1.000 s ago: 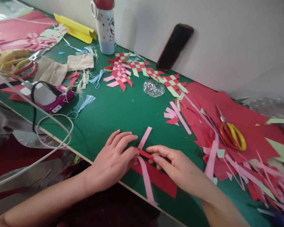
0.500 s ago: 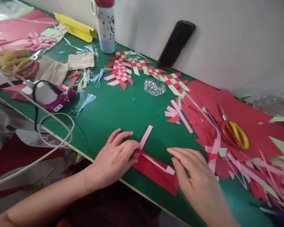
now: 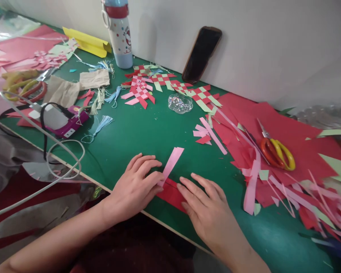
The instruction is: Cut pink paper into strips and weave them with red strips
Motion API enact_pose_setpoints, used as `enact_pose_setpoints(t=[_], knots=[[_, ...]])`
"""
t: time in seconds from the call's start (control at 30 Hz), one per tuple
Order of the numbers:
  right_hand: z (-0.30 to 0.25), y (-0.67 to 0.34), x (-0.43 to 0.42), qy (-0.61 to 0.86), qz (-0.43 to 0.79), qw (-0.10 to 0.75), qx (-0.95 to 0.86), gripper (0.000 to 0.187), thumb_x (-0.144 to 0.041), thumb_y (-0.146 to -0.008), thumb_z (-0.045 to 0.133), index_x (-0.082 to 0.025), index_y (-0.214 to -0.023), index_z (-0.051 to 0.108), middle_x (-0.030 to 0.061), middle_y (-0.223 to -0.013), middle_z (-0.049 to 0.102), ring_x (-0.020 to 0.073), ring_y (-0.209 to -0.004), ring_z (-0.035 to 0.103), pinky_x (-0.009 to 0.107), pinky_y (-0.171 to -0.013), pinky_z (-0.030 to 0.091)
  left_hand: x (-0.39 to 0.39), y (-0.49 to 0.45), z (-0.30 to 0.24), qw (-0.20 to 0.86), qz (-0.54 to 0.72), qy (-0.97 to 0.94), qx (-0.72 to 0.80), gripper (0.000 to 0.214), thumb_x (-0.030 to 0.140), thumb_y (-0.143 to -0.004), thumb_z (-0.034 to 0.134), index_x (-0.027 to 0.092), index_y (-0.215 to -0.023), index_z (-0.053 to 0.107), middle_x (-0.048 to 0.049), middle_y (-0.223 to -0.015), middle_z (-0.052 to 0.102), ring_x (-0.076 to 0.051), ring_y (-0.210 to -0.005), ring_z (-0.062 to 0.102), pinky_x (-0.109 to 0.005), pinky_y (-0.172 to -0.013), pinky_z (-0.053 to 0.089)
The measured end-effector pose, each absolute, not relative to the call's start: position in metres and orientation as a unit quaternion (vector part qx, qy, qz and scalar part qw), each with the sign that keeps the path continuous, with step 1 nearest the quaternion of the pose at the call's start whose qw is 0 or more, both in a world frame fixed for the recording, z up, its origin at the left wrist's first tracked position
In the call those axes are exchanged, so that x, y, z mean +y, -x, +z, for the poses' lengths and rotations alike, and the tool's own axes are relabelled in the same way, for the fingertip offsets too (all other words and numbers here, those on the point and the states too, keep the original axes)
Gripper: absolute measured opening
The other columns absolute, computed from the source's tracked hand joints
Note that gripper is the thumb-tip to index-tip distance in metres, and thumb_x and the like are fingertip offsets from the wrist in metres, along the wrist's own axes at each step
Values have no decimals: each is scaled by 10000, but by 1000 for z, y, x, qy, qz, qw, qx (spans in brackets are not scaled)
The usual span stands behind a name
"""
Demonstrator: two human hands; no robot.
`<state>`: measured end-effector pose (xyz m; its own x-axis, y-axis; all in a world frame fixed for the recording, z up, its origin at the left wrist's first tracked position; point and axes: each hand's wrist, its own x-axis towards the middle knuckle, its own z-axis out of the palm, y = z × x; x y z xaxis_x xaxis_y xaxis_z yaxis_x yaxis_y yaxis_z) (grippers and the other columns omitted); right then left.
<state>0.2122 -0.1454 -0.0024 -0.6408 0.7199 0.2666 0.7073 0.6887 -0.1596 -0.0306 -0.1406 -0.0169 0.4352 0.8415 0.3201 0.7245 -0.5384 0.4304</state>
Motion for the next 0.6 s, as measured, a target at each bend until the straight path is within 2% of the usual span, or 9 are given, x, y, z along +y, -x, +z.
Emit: enact_pose_setpoints(t=[0.1,0.37,0.53,0.6], knots=[[-3,-214,-145,388,23,156,-908,290,-191,-989,461,-205,-1176,683,19,-1272,690,252,-1218,547,421,-1005,371,-140,32,-19,112,251,-842,465,187,239,-944,603,212,-1129,613,-78,-1279,589,-271,-1288,455,-527,-1135,325],[-2,-213,-145,391,28,163,-905,287,-202,-1001,452,-200,-1174,681,16,-1269,691,241,-1218,543,413,-1014,361,-138,33,-20,111,242,-845,463,224,271,-946,601,219,-1162,628,-56,-1264,624,-277,-1283,458,-532,-1128,334],[-5,-209,-147,409,23,168,-897,281,-274,-996,496,-214,-1203,676,45,-1266,691,249,-1213,546,422,-1013,370,-138,32,-19,98,234,-843,474,419,297,-938,614,129,-1311,527,-113,-1277,608,-286,-1273,461,-511,-1124,363],[-7,-206,-148,415,25,168,-894,282,-323,-987,523,-239,-1206,679,53,-1289,676,257,-1225,537,437,-1020,365,-138,32,-20,92,236,-843,475,439,306,-933,619,111,-1316,527,-128,-1285,596,-295,-1280,453,-508,-1120,379]])
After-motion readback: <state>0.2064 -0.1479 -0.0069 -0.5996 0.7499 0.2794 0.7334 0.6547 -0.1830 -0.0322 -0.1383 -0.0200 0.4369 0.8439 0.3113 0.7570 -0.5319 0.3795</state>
